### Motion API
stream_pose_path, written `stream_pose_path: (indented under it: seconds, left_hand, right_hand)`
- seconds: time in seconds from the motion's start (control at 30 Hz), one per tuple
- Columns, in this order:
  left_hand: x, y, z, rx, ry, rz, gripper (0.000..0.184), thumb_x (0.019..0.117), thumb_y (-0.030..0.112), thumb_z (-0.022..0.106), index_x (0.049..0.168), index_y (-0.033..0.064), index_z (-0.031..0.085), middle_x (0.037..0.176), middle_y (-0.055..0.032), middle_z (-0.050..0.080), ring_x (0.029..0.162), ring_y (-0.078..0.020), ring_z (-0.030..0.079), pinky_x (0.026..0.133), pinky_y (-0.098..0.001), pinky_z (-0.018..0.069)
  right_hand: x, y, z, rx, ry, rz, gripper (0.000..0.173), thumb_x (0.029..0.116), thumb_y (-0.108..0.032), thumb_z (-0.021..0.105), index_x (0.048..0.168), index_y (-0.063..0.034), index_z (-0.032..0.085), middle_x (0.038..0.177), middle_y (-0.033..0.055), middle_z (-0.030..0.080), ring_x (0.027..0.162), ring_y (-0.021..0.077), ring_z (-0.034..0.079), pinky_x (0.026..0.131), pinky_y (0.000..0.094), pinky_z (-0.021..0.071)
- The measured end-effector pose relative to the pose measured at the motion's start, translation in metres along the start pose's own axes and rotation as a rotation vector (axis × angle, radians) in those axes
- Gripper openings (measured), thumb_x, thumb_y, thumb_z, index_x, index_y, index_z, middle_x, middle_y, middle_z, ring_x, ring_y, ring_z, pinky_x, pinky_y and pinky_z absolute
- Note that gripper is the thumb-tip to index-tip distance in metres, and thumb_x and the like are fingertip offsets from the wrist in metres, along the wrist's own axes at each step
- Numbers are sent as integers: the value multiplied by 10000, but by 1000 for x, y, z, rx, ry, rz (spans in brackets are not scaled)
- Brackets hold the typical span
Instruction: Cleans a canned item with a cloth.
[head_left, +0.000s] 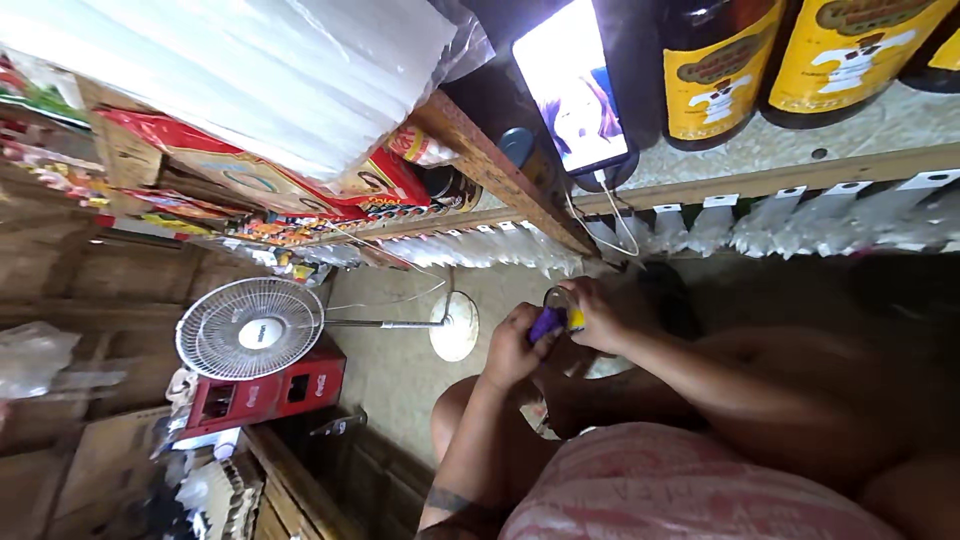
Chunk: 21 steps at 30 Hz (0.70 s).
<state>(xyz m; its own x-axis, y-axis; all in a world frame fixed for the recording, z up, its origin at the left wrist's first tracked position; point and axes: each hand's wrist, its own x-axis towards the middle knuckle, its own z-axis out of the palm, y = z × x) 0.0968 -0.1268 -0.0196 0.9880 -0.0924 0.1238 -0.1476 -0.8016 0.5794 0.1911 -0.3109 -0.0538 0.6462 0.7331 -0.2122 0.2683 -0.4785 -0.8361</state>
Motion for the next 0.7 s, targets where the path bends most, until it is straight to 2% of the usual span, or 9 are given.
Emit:
stream_pose_path:
  seconds: [0.13,0.27,0.33,0.43,0.5,0.57,0.7]
  left_hand:
    - [0,-4,4,-47,119,67,347,926,268,699,1057,-53,703,1021,-174,711,952,-205,699,879,-364,584]
    - [3,-10,-2,32,183,-77,336,933,244,685,1102,-46,693,1044,-167,710,947,-218,704,868,-404,590]
    - [5,-8,-8,97,170,-181,345,941,253,681,1128,-37,694,1049,-169,711,933,-242,710,851,-439,592]
    - [9,-4,-16,184,75,-311,391,959,289,668,1196,-22,687,1124,-195,704,993,-312,707,883,-516,571]
    - [7,-6,-18,159,9,-348,417,965,315,658,1223,-12,677,1159,-189,700,1022,-309,701,911,-518,561]
    - [4,-7,-15,88,-4,-282,407,954,322,674,1180,-16,683,1114,-169,709,974,-260,707,888,-473,576]
    - [-1,0,-1,3,30,-51,369,928,312,708,1079,-24,698,1007,-143,711,901,-199,704,830,-403,597]
  right_hand:
    - [-4,-7,3,19,-93,-58,843,799,-180,826,1518,-51,406,1467,242,467,1388,419,417,1122,561,365]
    - [-7,-9,6,-4,-116,-170,797,795,-183,819,1469,7,438,1439,258,482,1355,432,447,1097,566,384]
    - [-8,-8,6,21,-65,-205,807,780,-167,825,1474,-9,445,1426,255,500,1348,423,461,1096,564,387]
    - [-6,-2,8,79,98,-224,811,746,-153,844,1459,-26,479,1405,252,530,1334,424,484,1092,564,403]
    - [-3,3,8,97,178,-196,822,747,-164,846,1468,-33,472,1421,246,523,1350,417,473,1112,557,388]
    - [-1,6,7,103,227,-151,839,744,-178,854,1473,-32,466,1427,244,522,1356,408,473,1129,540,383]
    - [-2,-1,-6,81,115,-10,896,748,-127,844,1522,-52,399,1478,237,467,1396,402,426,1143,534,362]
